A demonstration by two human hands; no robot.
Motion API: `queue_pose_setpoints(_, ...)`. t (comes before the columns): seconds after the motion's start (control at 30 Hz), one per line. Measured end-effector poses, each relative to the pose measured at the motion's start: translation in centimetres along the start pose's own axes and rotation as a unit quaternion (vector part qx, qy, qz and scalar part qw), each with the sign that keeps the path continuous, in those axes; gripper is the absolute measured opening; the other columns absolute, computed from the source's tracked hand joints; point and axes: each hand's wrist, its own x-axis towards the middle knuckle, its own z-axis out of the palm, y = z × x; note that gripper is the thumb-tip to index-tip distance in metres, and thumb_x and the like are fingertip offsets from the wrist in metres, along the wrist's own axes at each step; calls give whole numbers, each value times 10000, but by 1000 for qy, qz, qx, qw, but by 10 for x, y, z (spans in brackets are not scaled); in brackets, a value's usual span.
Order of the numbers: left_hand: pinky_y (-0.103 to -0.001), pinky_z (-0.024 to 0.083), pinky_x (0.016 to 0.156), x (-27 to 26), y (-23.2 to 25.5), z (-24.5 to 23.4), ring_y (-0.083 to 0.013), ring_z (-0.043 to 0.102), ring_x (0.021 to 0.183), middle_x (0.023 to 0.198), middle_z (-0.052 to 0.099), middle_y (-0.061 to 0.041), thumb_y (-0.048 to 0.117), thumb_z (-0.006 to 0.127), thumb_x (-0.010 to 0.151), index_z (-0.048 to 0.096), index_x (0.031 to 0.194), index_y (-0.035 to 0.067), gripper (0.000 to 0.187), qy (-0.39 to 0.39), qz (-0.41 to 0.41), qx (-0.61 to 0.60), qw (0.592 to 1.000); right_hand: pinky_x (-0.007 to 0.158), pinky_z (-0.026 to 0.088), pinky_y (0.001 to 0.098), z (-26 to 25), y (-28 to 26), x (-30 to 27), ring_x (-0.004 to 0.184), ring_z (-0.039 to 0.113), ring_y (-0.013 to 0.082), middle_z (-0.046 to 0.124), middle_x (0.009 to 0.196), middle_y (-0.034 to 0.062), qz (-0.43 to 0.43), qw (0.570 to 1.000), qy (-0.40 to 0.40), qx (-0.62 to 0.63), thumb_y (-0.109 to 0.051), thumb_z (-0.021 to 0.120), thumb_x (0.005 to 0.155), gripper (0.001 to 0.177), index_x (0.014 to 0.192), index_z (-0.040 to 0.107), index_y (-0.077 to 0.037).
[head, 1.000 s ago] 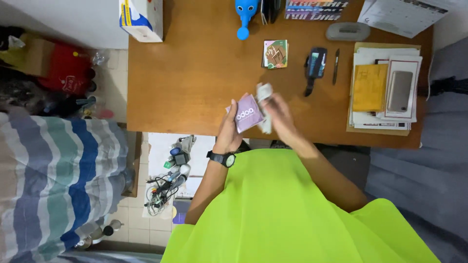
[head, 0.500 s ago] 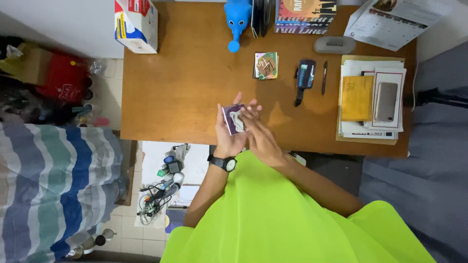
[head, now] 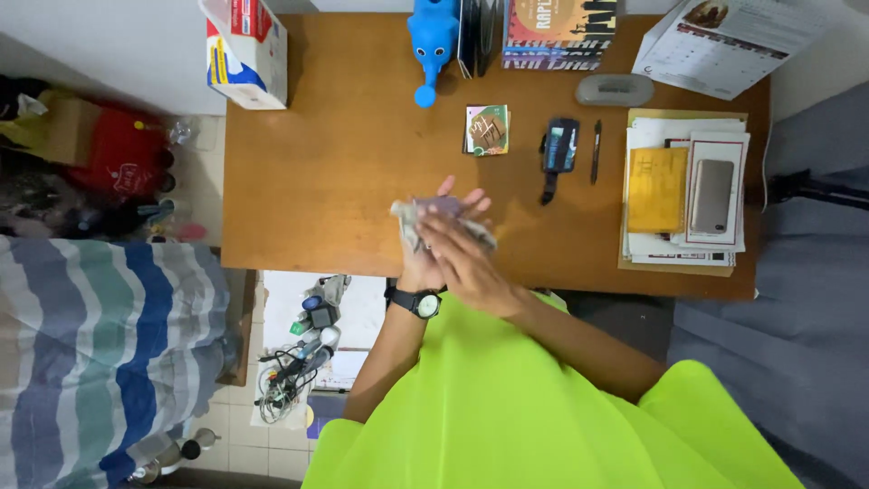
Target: The person repeatedly picks up small cards from a lower white table and wipes each one with a white cloth. After wiping, the person places the cards on a wooden desk, stacking them one by one. The process continues for multiple cards throughout the clip.
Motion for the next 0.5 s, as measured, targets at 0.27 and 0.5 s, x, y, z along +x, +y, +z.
queue_pose_setpoints(0.27,-434,538,919,26,2,-53,-274,683,1034,1093,689,-73,692,503,980,555,1279,144,627,160,39,147,975,787,587,490,-31,5,4,929,670,406,668,1085,212,86,994,52,47,-73,638,988,332,1311,619,0)
queue_pose_setpoints(0.5,-473,328,1101,0,-16,17,-203,573,1163,1150,645,-31,331,779,933,714,1255,106,398,218,111,497,833,364,465,236,-44,26,-1,427,590,123,624,668,60,325,897,266,139,-156,658,1010,246,1211,623,-20)
